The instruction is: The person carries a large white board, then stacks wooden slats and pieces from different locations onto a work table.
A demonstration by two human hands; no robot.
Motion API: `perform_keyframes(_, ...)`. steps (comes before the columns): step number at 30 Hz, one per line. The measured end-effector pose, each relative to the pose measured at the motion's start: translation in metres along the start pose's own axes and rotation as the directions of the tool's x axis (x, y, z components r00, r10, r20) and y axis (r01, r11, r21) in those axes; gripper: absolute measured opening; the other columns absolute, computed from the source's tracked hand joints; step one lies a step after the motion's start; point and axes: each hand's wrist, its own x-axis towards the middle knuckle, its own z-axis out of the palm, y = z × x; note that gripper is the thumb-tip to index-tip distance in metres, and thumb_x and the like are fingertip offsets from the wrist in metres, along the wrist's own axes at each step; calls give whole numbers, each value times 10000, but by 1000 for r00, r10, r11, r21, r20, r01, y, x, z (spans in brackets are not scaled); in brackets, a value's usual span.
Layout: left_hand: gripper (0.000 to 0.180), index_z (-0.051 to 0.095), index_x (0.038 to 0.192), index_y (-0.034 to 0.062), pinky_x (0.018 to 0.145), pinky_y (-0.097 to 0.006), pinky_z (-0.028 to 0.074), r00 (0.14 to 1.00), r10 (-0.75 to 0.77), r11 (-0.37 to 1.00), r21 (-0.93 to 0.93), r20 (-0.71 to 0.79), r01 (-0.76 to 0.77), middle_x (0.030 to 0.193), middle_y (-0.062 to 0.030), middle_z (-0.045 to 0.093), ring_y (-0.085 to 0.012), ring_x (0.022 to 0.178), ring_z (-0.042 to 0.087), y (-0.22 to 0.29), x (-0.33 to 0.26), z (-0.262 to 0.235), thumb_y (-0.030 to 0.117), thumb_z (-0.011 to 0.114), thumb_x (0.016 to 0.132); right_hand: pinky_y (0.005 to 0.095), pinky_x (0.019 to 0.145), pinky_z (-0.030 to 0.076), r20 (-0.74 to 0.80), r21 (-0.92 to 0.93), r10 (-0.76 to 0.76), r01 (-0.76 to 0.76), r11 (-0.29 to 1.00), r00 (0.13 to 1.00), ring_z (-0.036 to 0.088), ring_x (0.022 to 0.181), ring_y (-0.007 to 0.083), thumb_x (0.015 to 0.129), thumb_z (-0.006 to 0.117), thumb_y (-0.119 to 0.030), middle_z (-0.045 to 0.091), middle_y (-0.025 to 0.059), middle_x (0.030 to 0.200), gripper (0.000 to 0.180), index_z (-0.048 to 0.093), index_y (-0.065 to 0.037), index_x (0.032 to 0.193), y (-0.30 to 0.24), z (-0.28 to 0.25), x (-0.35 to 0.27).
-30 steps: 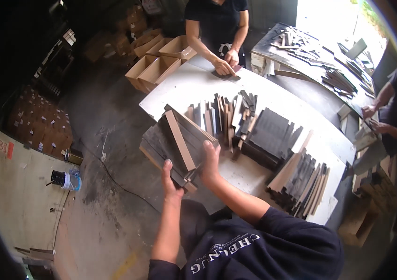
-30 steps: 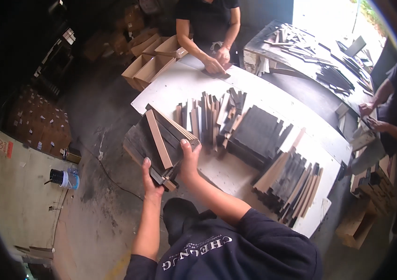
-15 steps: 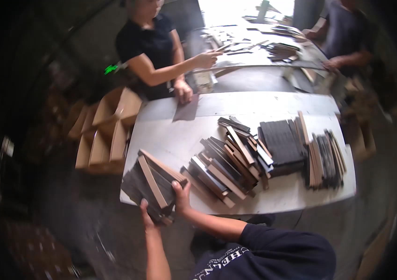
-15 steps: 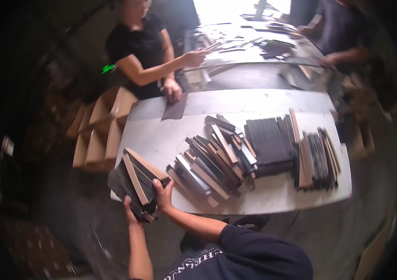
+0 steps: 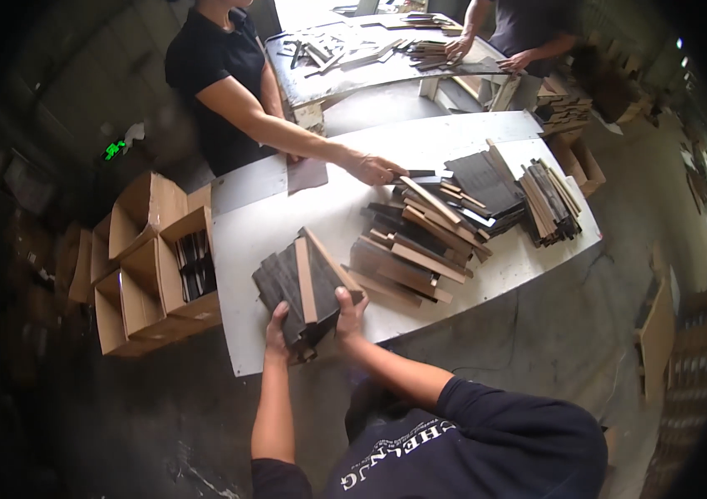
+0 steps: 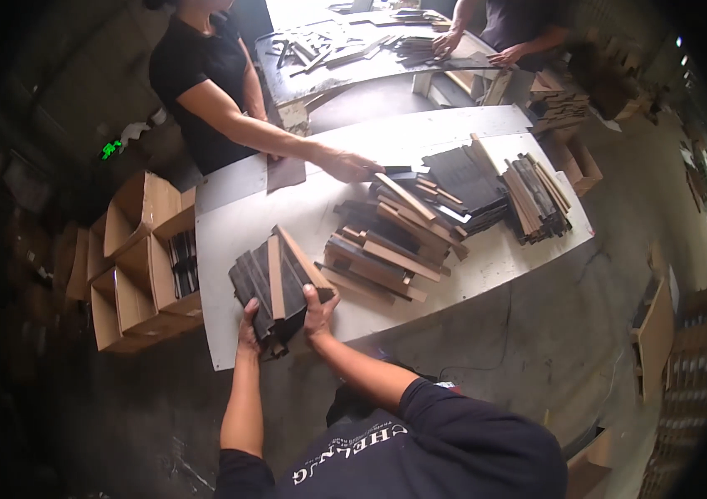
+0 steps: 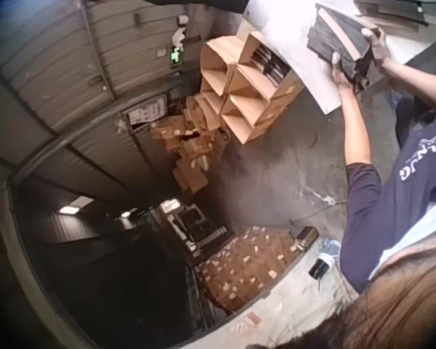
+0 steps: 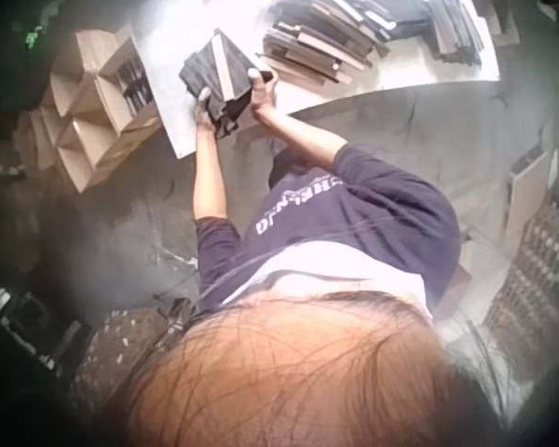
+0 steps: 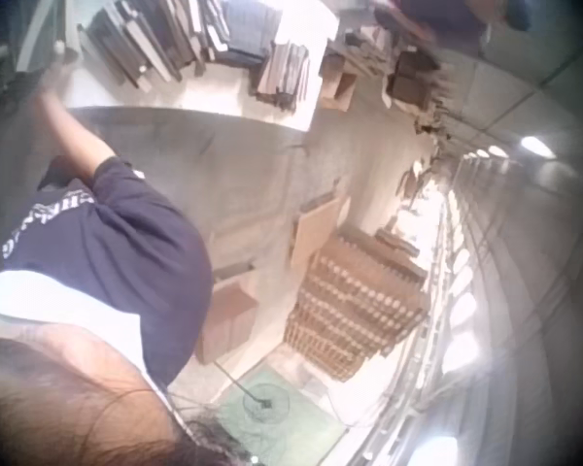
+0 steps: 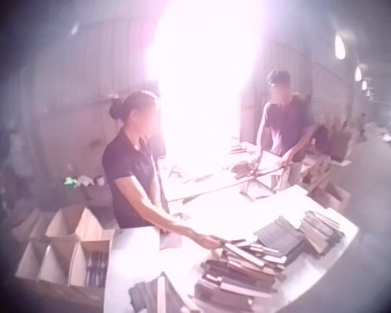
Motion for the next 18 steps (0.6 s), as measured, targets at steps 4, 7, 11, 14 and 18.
perform_keyframes(4, 467, 486, 1130, 11, 790, -334, 495, 998, 39, 983, 180, -47, -30, 1010, -77, 602, -194, 882, 600, 10, 17, -21, 251, 630, 756, 321, 914, 311, 33, 75, 2, -5, 997, 999, 413, 1014, 217, 718, 639, -370, 421, 136, 1111, 702, 276, -13, 1202, -5, 7, 6)
perform_keyframes(7, 412, 513, 1073, 3, 676, -298, 529, 998, 32, 957, 289, -52, -16, 907, -86, 611, -185, 793, 620, 19, 25, -6, 229, 632, 749, 333, 944, 288, -98, -65, 64, -70, 995, 993, 397, 1050, 230, 714, 639, -333, 398, 147, 1150, 731, 248, -13, 1242, 11, -1, 29)
perform_keyframes(11, 388, 536, 1013, -9, 649, -278, 506, 982, 169, 835, 542, -86, -96, 854, -60, 595, -140, 738, 592, 30, 31, 11, 241, 646, 737, 354, 919, 347, -46, 152, 61, -54, 987, 997, 436, 1047, 230, 732, 621, -266, 428, 131, 1160, 703, 240, -28, 1273, -25, 12, 32)
perform_keyframes(14, 408, 523, 1047, -5, 771, -276, 445, 952, 280, 710, 695, -125, -118, 917, -64, 589, -128, 846, 550, 27, 44, 8, 219, 648, 729, 323, 890, 375, -22, 262, 13, -7, 965, 1000, 460, 983, 196, 751, 623, -195, 444, 102, 1088, 564, 308, -18, 1183, -28, 7, 46)
perform_keyframes(18, 494, 445, 1153, -16, 848, -281, 408, 873, 487, 599, 743, -41, -299, 1057, -105, 554, -167, 945, 529, 24, 47, -2, 182, 631, 740, 312, 881, 388, 56, 182, 18, -28, 983, 998, 463, 1002, 190, 766, 652, -215, 440, 118, 1126, 586, 319, 28, 1181, -25, -1, 56)
